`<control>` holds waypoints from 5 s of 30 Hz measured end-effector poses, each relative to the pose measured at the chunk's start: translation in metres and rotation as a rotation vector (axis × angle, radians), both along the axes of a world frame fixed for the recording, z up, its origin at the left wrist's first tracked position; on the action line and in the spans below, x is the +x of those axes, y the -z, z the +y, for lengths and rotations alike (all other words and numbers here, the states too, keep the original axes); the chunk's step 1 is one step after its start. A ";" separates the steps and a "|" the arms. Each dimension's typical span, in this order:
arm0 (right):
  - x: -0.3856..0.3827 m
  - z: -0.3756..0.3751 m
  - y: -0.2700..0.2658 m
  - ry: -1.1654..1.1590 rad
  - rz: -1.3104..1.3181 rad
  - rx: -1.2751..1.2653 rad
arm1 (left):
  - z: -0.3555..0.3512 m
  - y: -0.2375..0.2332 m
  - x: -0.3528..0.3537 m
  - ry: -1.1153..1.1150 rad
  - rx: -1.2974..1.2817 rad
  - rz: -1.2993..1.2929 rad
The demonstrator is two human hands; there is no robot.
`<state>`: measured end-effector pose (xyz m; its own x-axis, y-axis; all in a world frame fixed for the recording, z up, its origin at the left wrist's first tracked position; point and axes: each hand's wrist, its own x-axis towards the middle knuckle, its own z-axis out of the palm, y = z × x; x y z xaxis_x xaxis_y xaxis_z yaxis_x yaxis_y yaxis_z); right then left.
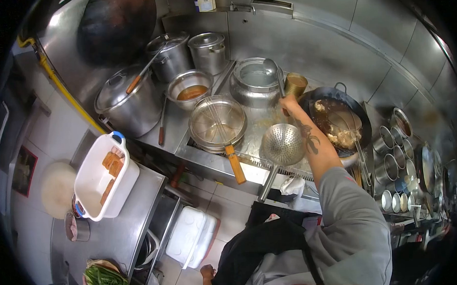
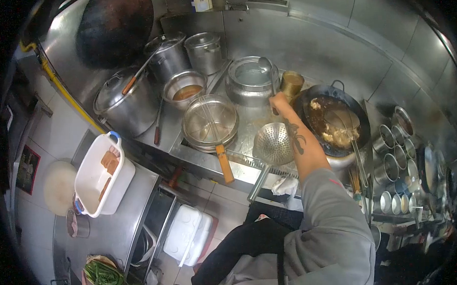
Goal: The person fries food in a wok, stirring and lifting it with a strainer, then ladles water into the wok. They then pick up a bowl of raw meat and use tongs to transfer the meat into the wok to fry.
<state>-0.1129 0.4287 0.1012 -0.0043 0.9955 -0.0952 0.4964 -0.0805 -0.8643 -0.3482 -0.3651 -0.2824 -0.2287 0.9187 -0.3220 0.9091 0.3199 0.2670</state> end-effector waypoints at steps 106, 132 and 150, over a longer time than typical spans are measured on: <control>0.067 -0.047 -0.065 0.084 0.047 0.073 | 0.026 0.015 -0.022 -0.043 -0.379 0.100; 0.048 -0.019 -0.056 -0.232 1.467 -0.784 | -0.011 0.015 -0.006 -0.015 -0.246 0.094; 0.124 -0.085 -0.068 0.006 0.725 -0.410 | 0.035 0.035 -0.049 0.103 -0.576 0.219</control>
